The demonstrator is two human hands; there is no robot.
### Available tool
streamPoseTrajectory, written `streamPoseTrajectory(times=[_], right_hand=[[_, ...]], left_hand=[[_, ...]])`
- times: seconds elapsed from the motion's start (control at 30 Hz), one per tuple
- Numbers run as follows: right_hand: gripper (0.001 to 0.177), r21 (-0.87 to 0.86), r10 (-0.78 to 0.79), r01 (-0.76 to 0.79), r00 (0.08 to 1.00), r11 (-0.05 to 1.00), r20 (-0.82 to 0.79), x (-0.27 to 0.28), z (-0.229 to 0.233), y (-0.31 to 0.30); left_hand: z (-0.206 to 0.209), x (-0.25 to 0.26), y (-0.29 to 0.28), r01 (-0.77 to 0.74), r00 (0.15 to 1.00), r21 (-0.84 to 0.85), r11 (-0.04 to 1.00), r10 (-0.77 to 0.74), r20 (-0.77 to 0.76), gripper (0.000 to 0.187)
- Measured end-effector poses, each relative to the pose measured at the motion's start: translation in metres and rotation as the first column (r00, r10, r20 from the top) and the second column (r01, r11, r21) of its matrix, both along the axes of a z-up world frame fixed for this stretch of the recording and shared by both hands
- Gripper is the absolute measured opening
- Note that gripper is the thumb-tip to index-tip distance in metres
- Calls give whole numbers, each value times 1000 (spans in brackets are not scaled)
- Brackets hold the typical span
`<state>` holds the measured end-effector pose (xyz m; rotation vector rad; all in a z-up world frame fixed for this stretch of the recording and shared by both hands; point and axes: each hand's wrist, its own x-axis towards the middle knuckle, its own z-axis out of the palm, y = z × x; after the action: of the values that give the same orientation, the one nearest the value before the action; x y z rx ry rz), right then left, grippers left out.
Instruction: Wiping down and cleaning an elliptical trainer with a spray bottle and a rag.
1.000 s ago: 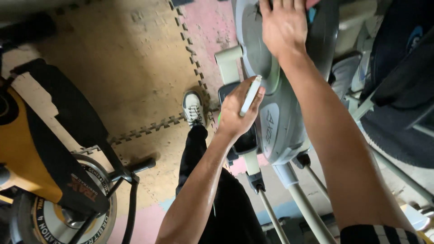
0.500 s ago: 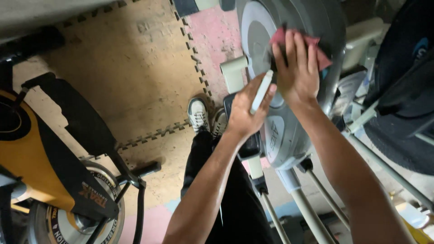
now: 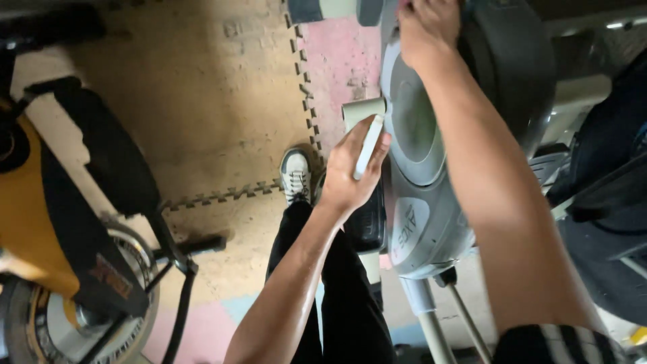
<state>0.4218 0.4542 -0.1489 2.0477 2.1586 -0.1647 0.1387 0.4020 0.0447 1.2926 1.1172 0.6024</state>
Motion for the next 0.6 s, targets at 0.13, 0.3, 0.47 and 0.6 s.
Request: streamPoseTrajectory(times=[0.13,0.3,0.47,0.6], right_hand=[[58,-86,82,-59,950,995,302,-39,111,-36],[64,-132,-36,89,932,987,360,-50,83,-22],[64,-151,-100,212,838,965,537,-55,5,29],[59,-211,-76,228,830,951,553,-26,-104,57]], left_hand=[[12,0,3,8,997,-84,996,-14,-71,39],[-13,18,4,-44,999,20,999,44,3,41],[-55,24,19,-68,998,48,997,68,-1,40],[-94,17,40,-5,997,-12,1000,4,-78,40]])
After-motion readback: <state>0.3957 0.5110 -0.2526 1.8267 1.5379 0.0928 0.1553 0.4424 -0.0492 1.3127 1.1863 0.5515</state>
